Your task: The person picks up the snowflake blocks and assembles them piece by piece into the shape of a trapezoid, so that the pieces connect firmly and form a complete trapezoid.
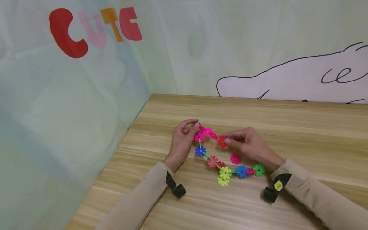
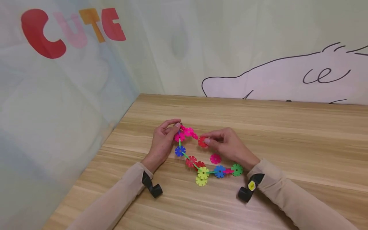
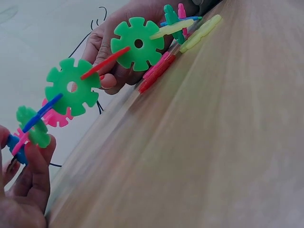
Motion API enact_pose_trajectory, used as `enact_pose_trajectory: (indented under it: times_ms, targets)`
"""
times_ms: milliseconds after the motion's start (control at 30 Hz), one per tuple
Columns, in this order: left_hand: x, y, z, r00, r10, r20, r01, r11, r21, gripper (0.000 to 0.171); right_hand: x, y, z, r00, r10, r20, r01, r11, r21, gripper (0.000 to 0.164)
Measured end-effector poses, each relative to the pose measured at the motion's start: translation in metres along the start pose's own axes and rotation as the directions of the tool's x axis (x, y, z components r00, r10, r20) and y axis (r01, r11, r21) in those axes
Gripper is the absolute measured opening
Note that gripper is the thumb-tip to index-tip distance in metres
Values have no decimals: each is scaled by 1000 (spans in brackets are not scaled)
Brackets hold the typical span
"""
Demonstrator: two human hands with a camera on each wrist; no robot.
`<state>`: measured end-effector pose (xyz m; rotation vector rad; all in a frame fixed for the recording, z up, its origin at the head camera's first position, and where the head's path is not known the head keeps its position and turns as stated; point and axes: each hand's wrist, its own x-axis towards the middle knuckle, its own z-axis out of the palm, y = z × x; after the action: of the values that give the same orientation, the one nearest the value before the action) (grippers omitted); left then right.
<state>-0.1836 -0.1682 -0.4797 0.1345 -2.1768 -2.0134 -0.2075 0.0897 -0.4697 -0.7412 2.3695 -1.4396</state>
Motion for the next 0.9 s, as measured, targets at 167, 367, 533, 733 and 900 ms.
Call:
enact_pose_trajectory:
  times_ms: [167,367,533,733,900]
  targets:
    - [-1,1,0,1000,0,-3,0,1000,-2,33,2,0,0,1000,-6,9,6,1000,21,29]
    - [-2,2,1,1000,7,1,-7,1000,5,34,3,-1,-2,1000,0,13,0,999,35,29]
    - [-1,1,1,1000,13,0,-13,1000,-1,33,6,-1,-1,1000,9,15,-9,999,42,28]
    - [-1,1,1,1000,18,1,-18,1000,-14,34,8,-3,1,999,37,7,-38,998,51,26]
    - [-1,0,1,1000,29,-5,-29,999,-18,34,10,-4,2,997,81,-10,-81,995,50,25]
